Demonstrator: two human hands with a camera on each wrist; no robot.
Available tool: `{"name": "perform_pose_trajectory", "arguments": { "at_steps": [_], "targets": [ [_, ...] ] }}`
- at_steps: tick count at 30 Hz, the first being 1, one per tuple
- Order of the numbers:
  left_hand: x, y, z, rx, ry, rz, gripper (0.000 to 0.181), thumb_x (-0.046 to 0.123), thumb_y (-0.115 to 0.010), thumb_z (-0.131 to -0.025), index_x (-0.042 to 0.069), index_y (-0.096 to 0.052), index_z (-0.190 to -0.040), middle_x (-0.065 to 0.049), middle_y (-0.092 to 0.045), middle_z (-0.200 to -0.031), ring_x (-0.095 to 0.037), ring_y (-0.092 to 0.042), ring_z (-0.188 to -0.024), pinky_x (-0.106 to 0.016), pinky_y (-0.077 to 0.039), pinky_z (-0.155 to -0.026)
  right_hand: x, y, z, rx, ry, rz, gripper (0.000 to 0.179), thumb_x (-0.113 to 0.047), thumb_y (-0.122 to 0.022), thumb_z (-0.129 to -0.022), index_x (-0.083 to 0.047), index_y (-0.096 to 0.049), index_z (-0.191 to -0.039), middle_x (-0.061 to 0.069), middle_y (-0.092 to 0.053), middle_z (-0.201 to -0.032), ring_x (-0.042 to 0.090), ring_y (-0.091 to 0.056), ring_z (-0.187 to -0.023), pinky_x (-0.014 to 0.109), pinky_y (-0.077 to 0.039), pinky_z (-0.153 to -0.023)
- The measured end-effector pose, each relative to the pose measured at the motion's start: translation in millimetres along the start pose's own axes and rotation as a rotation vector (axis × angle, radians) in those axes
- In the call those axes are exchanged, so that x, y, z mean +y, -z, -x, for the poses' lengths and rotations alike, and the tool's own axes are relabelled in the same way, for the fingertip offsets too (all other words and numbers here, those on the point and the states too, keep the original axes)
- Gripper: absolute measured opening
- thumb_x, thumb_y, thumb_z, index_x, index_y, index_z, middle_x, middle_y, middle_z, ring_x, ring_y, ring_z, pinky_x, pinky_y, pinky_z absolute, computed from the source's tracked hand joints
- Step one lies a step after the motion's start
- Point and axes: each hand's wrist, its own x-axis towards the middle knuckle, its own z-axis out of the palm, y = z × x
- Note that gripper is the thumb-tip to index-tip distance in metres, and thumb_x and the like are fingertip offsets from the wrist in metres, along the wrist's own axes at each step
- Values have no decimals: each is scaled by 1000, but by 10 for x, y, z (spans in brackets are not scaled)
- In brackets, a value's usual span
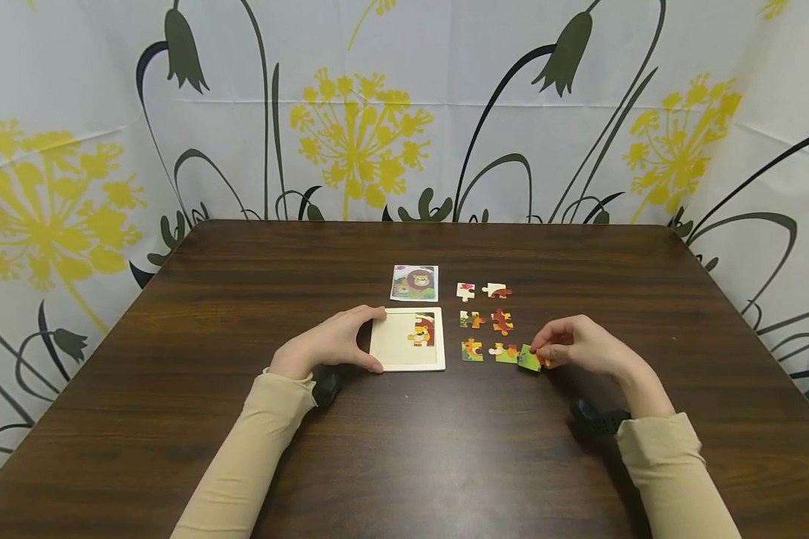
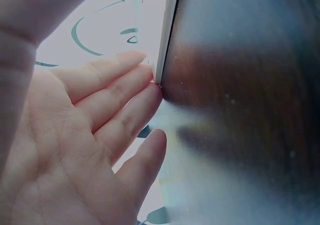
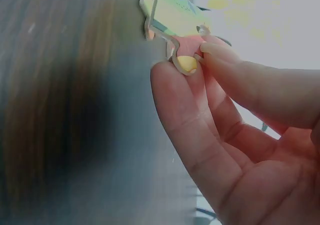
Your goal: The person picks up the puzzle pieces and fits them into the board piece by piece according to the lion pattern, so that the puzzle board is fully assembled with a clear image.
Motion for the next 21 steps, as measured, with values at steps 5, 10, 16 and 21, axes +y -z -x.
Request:
{"name": "perform_pose_trajectory", "arguments": {
  "at_steps": [5, 10, 16, 21],
  "targets": [
    [-14, -3, 2, 8, -13, 2, 83, 31, -85, -66, -1, -46, -133, -13, -53, -130, -23, -50, -118, -37, -40, -104, -86, -63, -125, -13, 16, -5, 21, -10, -63, -88, 8, -62, -100, 14, -67, -89, 8, -64, -78, 27, -57, -74],
    [-25, -10, 1, 14, -18, -1, 84, 31, -85, -66, -1, -46, -133, -13, -53, -130, -24, -51, -118, -36, -40, -104, -203, -135, -266, -24, 32, -1, 19, -8, -63, -88, 7, -63, -99, 15, -67, -89, 9, -64, -77, 27, -57, -73],
    [-18, -1, 12, 7, -7, 3, 84, 31, -86, -66, 0, -46, -133, -13, -53, -130, -24, -50, -118, -37, -40, -104, -390, -249, -470, -36, 49, 50, 14, -7, -62, -88, 4, -65, -97, 12, -67, -84, 14, -61, -69, 31, -54, -61],
    [-8, -1, 12, 11, -18, -4, 82, 30, -86, -66, -1, -47, -131, -12, -54, -128, -23, -51, -115, -36, -41, -103, -519, -353, -630, -67, 48, 60, 12, -7, -61, -89, 2, -66, -96, 10, -67, -83, 16, -62, -69, 31, -53, -59]
  ]
}}
